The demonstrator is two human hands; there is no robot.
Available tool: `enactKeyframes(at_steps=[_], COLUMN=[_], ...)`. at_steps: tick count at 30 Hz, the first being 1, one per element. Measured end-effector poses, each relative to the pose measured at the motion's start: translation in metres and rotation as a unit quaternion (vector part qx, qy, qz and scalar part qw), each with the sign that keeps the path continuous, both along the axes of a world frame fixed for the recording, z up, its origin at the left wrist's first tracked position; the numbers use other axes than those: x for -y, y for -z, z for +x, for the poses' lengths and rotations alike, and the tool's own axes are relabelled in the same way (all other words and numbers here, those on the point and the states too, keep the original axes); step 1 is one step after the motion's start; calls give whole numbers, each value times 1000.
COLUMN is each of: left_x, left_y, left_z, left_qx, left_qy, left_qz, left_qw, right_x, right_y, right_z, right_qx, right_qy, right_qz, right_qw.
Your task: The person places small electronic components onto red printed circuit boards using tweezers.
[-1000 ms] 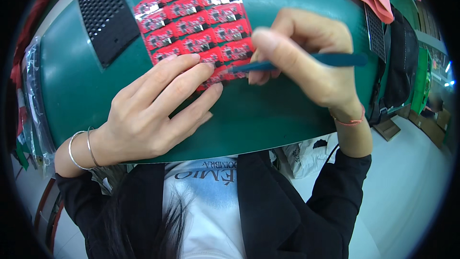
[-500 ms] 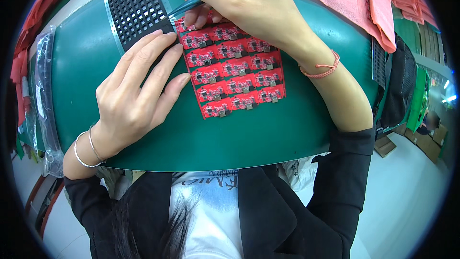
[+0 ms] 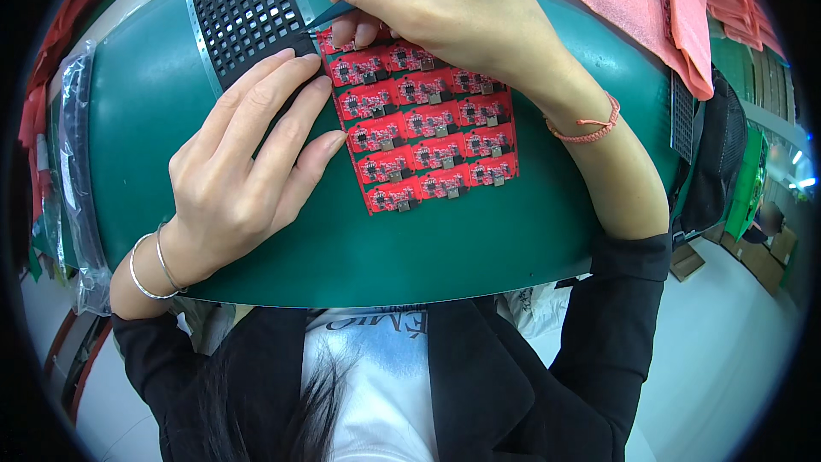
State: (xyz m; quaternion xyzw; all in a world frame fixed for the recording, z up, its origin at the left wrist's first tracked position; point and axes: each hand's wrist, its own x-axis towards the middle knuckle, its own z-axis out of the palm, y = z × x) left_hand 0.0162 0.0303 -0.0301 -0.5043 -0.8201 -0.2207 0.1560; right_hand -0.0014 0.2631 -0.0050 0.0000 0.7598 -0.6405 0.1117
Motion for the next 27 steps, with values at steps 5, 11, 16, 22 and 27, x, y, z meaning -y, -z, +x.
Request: enactKeyframes(at_steps=[5,11,16,22,27], left_x=[-3,-10,-31,-71,-80], left_y=[-8,-14,-19,-9,1], left_z=[1,2,30,52,54], left_qx=[21,87,57,77,10], left_qy=[3,16,122,174,163], left_qz=[-5,1,43,35,-1], left_qw=[1000,996,990,981,987], right_x=[-7,-44,-102,-123,-122], right_y=[-2,-41,-11,8,11], right_z=[4,44,105,155,159], right_qx=[-27,-73,-73,-35,-54], right_qy=[-25,42,-36,15,18], right_qz=[-29,-29,-59,-40,7], right_qw=[999,996,995,998,998])
